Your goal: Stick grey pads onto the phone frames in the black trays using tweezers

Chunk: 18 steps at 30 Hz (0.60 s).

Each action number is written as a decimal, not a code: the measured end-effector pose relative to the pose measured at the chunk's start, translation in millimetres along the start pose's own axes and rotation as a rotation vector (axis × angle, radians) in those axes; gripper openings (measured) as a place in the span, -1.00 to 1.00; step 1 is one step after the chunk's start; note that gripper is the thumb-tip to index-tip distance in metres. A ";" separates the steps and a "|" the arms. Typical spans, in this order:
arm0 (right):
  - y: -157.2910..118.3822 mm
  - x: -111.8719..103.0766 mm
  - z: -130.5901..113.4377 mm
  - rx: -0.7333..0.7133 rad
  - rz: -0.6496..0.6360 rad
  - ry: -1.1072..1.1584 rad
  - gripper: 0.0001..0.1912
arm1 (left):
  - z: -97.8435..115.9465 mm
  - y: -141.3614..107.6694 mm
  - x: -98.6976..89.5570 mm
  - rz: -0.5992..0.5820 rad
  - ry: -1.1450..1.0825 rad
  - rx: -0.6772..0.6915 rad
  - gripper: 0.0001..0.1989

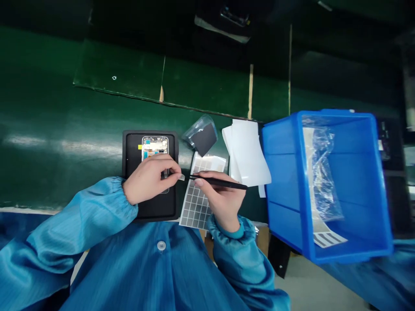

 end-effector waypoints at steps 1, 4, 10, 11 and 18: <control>0.2 5.2 -0.1 0.006 -0.011 -0.001 -0.85 | -2.6 -2.6 -3.1 0.005 -0.005 -0.007 -0.92; 0.5 15.7 1.2 0.022 -0.015 0.009 -0.87 | -10.4 -8.8 -10.5 0.018 -0.014 -0.026 -0.92; 0.6 27.6 5.8 0.045 -0.003 0.049 -0.87 | -23.9 -17.5 -21.0 0.055 -0.021 -0.052 -0.93; 0.6 29.7 5.8 0.046 -0.005 0.050 -0.87 | -25.6 -18.6 -21.9 0.058 -0.024 -0.054 -0.93; 0.2 41.7 1.5 0.030 -0.017 0.022 -0.89 | -34.2 -22.4 -23.1 0.054 -0.062 -0.065 -0.93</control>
Point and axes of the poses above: each hand's wrist, its own y-axis towards the middle knuckle, its own x-axis out of the palm, z = x × y, the point moved 10 cm from there along y, towards the middle knuckle, and after that the axes turned 8 degrees about y, right-handed, at the moved point
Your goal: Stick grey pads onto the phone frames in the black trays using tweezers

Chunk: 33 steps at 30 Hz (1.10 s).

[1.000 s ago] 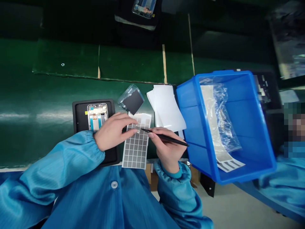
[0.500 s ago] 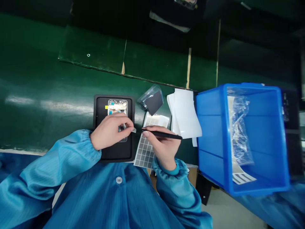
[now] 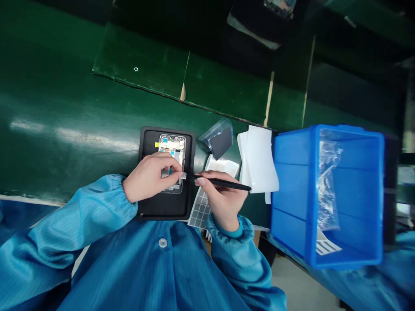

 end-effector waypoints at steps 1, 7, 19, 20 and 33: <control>0.1 0.1 -0.3 -0.003 0.009 -0.010 -0.89 | -1.5 -0.1 -0.9 -0.001 0.000 -0.005 -0.93; 8.4 1.6 9.0 0.049 0.088 -0.018 -0.83 | -21.7 -10.1 -25.3 0.146 0.102 -0.063 -0.83; 36.5 51.0 32.6 0.170 0.007 -0.018 -0.81 | -22.6 -33.5 -15.6 0.366 0.669 0.144 -0.82; 36.9 52.0 34.1 0.175 0.002 -0.020 -0.80 | -22.6 -33.2 -14.9 0.364 0.672 0.144 -0.82; 37.8 54.4 34.2 0.174 -0.011 -0.024 -0.79 | -24.9 -32.8 -14.7 0.367 0.646 0.145 -0.82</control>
Point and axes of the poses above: each hand's wrist, its own y-axis towards the middle knuckle, its own x-axis out of the palm, z = x × y, the point moved 10 cm from there along y, towards the middle knuckle, and after that the axes turned 8 degrees about y, right-handed, at the moved point
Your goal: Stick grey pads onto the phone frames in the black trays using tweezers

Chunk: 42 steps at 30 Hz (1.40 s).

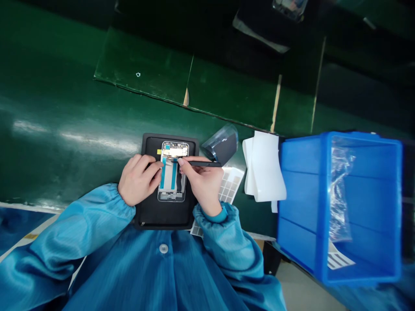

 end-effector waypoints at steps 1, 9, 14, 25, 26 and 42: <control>0.1 0.1 0.1 -0.004 -0.002 -0.001 -0.80 | 0.2 0.2 -0.1 0.001 0.002 0.000 -0.83; -0.1 0.8 2.3 -0.022 -0.014 -0.013 -0.80 | 0.4 0.2 0.1 0.001 0.022 0.010 -0.83; 0.1 -0.3 3.0 -0.014 -0.007 -0.009 -0.79 | -0.2 -0.6 0.6 0.001 0.017 0.005 -0.82; 0.3 0.8 1.2 -0.037 -0.023 -0.023 -0.81 | 0.9 -0.7 -0.5 0.015 0.022 0.019 -0.82; 0.2 0.9 1.4 -0.035 -0.024 -0.025 -0.81 | 0.6 -0.7 0.2 0.008 0.021 0.015 -0.82; -1.8 3.4 3.6 -0.046 -0.042 -0.065 -0.79 | 14.5 2.6 2.0 -0.080 0.276 0.108 -0.67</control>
Point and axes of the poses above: each hand's wrist, its own y-axis towards the middle knuckle, its own x-axis out of the palm, z = x × y, the point moved 10 cm from there along y, towards the middle knuckle, and after that the axes turned 8 degrees about y, right-handed, at the moved point
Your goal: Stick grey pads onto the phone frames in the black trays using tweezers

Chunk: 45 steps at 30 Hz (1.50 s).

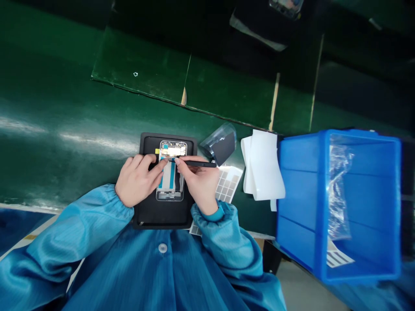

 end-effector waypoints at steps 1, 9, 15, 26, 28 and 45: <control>-0.3 -1.2 -0.9 -0.001 0.005 -0.005 -0.78 | 1.4 0.3 0.5 -0.015 0.027 0.005 -0.66; -5.1 -34.8 -5.7 0.045 0.121 0.011 -0.74 | 8.0 3.8 3.2 -0.063 0.078 0.058 -0.63; -16.5 -47.4 3.2 0.099 0.132 0.048 -0.73 | 5.3 0.5 0.8 -0.022 0.017 0.115 -0.69; -26.3 -67.6 -0.9 0.076 0.141 0.124 -0.79 | -38.0 -18.6 -0.3 0.063 -0.190 -0.333 -0.58; -27.7 -72.7 -0.1 0.070 0.143 0.142 -0.80 | -49.4 -21.0 -0.6 0.020 -0.184 -0.354 -0.55; -25.9 -127.7 10.7 0.033 0.151 0.251 -0.78 | -105.6 98.5 -43.4 -0.054 0.120 -0.333 -0.62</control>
Point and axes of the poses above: each hand's wrist, its own y-axis towards the middle knuckle, its own x-axis out of the palm, z = x × y, the point moved 10 cm from there along y, towards the middle knuckle, and after that the axes turned 8 degrees about y, right-handed, at the moved point
